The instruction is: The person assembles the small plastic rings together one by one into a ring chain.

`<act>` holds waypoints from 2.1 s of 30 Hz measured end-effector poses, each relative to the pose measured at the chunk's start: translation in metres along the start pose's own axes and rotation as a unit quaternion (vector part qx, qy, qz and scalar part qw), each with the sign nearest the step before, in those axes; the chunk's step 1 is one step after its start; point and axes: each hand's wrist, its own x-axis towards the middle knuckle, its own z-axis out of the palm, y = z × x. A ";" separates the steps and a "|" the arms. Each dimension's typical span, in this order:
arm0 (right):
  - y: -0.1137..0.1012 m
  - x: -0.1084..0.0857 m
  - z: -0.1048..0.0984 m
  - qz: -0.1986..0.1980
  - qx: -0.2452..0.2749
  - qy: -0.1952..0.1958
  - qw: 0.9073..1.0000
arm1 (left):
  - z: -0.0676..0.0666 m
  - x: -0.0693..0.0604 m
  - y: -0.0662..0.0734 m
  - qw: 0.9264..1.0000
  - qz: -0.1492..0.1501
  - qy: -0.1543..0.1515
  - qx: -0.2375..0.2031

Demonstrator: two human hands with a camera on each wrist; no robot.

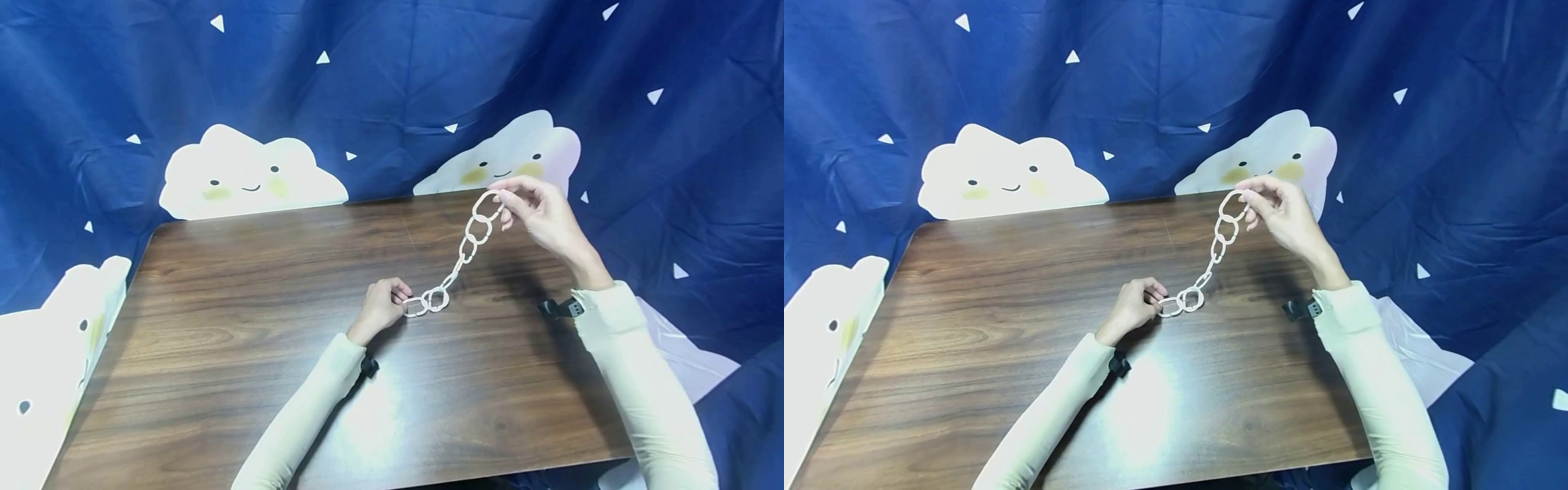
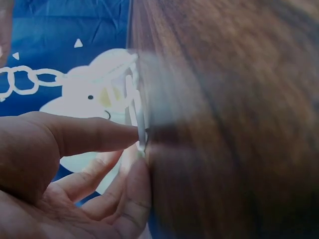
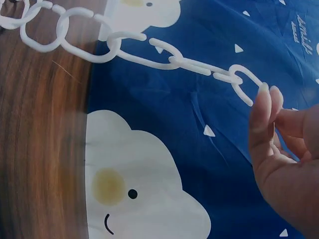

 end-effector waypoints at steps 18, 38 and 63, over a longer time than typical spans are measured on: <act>0.002 0.001 -0.014 0.012 0.085 0.026 0.996 | -0.005 -0.002 0.003 0.998 -0.015 0.020 0.062; 0.003 -0.002 -0.032 0.005 0.130 0.060 0.990 | -0.016 -0.011 0.000 0.992 -0.028 0.010 0.123; 0.004 -0.004 -0.044 0.006 0.118 0.081 0.990 | -0.031 -0.020 -0.020 0.990 -0.009 0.045 0.132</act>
